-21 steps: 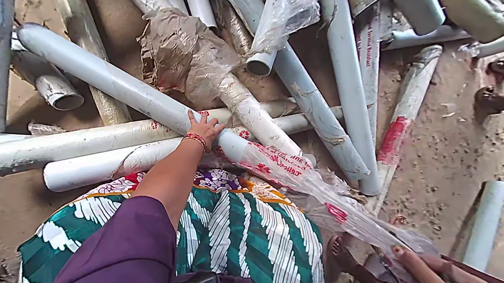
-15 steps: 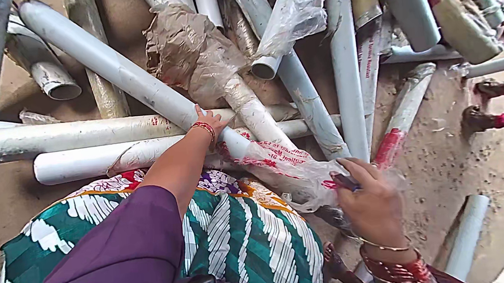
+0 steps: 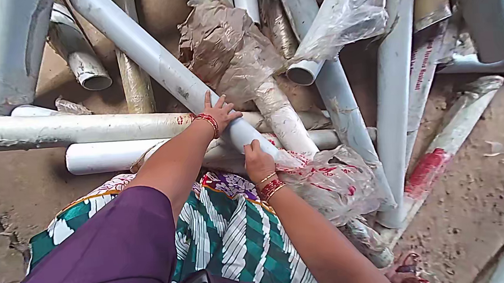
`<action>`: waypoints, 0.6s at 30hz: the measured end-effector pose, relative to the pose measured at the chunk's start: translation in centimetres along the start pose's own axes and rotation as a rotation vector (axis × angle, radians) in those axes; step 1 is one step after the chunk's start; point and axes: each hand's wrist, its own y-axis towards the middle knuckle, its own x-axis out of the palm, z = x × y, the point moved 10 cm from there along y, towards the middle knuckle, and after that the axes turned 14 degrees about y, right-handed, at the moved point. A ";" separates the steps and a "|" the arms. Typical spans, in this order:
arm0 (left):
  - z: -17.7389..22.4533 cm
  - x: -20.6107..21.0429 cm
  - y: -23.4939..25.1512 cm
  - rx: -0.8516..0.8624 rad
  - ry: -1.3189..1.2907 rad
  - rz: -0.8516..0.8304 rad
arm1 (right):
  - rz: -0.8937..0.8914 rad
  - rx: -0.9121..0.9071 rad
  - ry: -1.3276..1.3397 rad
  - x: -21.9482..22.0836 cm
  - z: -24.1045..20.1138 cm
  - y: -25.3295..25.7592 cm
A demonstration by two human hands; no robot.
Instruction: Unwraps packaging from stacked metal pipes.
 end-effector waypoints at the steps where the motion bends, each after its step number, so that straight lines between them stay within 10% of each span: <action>1: 0.0 -0.1 0.1 0.000 -0.005 -0.008 | -0.007 0.023 0.016 -0.2 0.5 -0.2; 8: 0.1 -0.2 0.3 -0.030 -0.047 -0.008 | -0.443 0.373 -0.126 0.8 1.6 -2.1; 18: -0.2 -0.5 1.1 -0.044 -0.066 -0.027 | -0.346 0.145 0.213 -0.3 3.7 -0.4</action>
